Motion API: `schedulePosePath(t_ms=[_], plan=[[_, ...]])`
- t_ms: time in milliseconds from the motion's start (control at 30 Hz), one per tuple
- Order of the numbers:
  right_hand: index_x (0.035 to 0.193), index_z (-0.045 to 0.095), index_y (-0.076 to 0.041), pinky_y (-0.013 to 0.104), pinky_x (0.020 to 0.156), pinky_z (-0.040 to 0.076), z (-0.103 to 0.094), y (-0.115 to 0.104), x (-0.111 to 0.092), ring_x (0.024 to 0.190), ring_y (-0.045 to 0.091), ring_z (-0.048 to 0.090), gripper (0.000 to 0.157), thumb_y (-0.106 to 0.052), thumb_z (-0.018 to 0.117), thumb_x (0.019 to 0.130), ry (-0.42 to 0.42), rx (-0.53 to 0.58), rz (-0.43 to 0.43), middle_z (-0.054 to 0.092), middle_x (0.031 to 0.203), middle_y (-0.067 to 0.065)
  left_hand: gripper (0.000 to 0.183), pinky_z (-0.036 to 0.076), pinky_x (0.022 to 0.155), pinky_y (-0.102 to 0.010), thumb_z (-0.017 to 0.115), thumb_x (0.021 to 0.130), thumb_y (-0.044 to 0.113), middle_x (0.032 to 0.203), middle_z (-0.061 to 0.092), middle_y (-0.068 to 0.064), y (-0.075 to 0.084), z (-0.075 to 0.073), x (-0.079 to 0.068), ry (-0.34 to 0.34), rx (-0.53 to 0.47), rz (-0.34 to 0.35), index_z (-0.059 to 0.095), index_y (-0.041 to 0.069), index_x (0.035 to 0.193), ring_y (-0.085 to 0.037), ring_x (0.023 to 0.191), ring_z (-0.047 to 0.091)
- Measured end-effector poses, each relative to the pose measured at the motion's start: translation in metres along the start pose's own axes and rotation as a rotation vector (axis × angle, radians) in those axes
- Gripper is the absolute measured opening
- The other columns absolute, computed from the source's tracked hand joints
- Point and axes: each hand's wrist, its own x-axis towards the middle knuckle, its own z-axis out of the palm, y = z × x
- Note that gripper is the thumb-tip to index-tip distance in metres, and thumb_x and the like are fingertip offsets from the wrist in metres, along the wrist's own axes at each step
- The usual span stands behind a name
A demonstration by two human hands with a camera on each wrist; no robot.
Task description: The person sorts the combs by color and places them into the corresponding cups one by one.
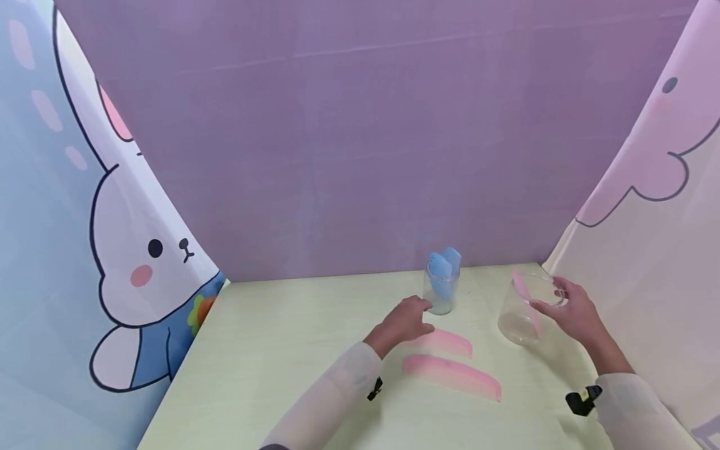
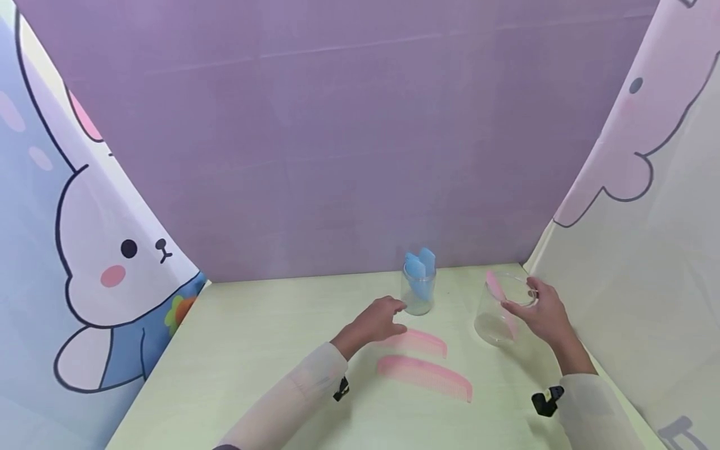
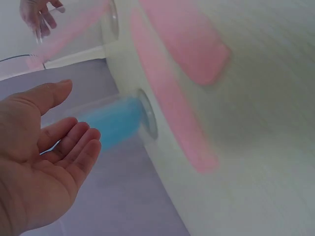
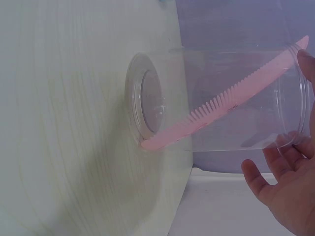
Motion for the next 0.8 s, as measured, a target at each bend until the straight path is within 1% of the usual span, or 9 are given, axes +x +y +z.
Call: schedulePosePath(t_ms=[133,233,367,433,533,633,667,733,800], plan=[[0.146,0.033,0.017,0.072,0.090,0.041,-0.001,-0.002,-0.001,0.122,0.062,0.045,0.085,-0.034,0.074,0.092,0.008,0.001,-0.005,0.042,0.139,0.045,0.049,0.052,0.098,-0.029,0.075,0.093,0.030,0.131,0.065,-0.005,-0.011,0.003,-0.007,-0.031,0.022,-0.049,0.062,0.012,0.136,-0.018,0.119,0.061],[0.146,0.033,0.018,0.073,0.090,0.041,0.000,-0.002,-0.001,0.122,0.062,0.045,0.085,-0.034,0.074,0.093,0.010,0.001,-0.006,0.042,0.139,0.045,0.052,0.051,0.102,-0.031,0.076,0.092,0.031,0.134,0.063,-0.005,-0.018,0.008,-0.011,-0.045,0.042,-0.074,0.061,0.012,0.139,-0.019,0.124,0.060],[0.147,0.032,0.018,0.073,0.090,0.041,0.001,0.000,0.000,0.122,0.062,0.045,0.086,-0.034,0.075,0.092,0.013,0.003,-0.006,0.042,0.139,0.045,0.053,0.051,0.102,-0.030,0.079,0.089,0.030,0.128,0.065,-0.005,-0.028,0.018,-0.014,-0.048,0.122,-0.049,0.064,0.010,0.136,-0.020,0.119,0.062],[0.147,0.032,0.018,0.073,0.090,0.041,0.001,0.001,0.001,0.121,0.062,0.045,0.087,-0.034,0.075,0.092,0.012,0.005,-0.005,0.041,0.139,0.046,0.052,0.052,0.100,-0.029,0.081,0.087,0.029,0.124,0.067,-0.006,-0.033,0.024,-0.014,-0.042,0.162,-0.034,0.065,0.010,0.134,-0.019,0.114,0.063],[0.147,0.031,0.018,0.072,0.090,0.041,0.002,0.003,0.001,0.121,0.062,0.045,0.088,-0.035,0.075,0.092,0.012,0.002,-0.003,0.041,0.139,0.046,0.046,0.053,0.091,-0.027,0.084,0.084,0.027,0.113,0.068,-0.005,-0.041,0.029,-0.015,-0.024,0.210,-0.017,0.069,0.008,0.124,-0.016,0.102,0.063],[0.147,0.032,0.018,0.072,0.090,0.041,0.002,0.004,0.001,0.121,0.062,0.045,0.088,-0.035,0.075,0.092,0.014,-0.001,-0.003,0.041,0.139,0.046,0.035,0.052,0.082,-0.026,0.085,0.081,0.026,0.104,0.066,-0.005,-0.047,0.031,-0.017,-0.016,0.228,-0.014,0.070,0.008,0.107,-0.014,0.091,0.059],[0.147,0.031,0.018,0.072,0.090,0.041,0.002,0.004,0.002,0.121,0.062,0.045,0.088,-0.035,0.075,0.092,0.013,-0.003,-0.003,0.041,0.139,0.046,0.033,0.052,0.080,-0.026,0.086,0.080,0.026,0.103,0.065,-0.005,-0.049,0.032,-0.018,-0.014,0.234,-0.012,0.069,0.009,0.102,-0.014,0.089,0.058],[0.147,0.031,0.018,0.073,0.091,0.041,0.002,0.004,0.002,0.122,0.062,0.045,0.088,-0.035,0.075,0.092,0.013,-0.003,-0.003,0.041,0.139,0.046,0.032,0.052,0.080,-0.027,0.086,0.079,0.026,0.103,0.065,-0.006,-0.052,0.033,-0.019,-0.011,0.233,-0.014,0.068,0.009,0.099,-0.015,0.089,0.058],[0.147,0.031,0.018,0.073,0.091,0.041,0.002,0.004,0.002,0.122,0.063,0.044,0.088,-0.035,0.075,0.092,0.012,-0.001,-0.005,0.041,0.139,0.046,0.034,0.053,0.080,-0.028,0.087,0.078,0.027,0.105,0.064,-0.008,-0.054,0.035,-0.018,-0.011,0.225,-0.026,0.068,0.008,0.098,-0.017,0.091,0.058]])
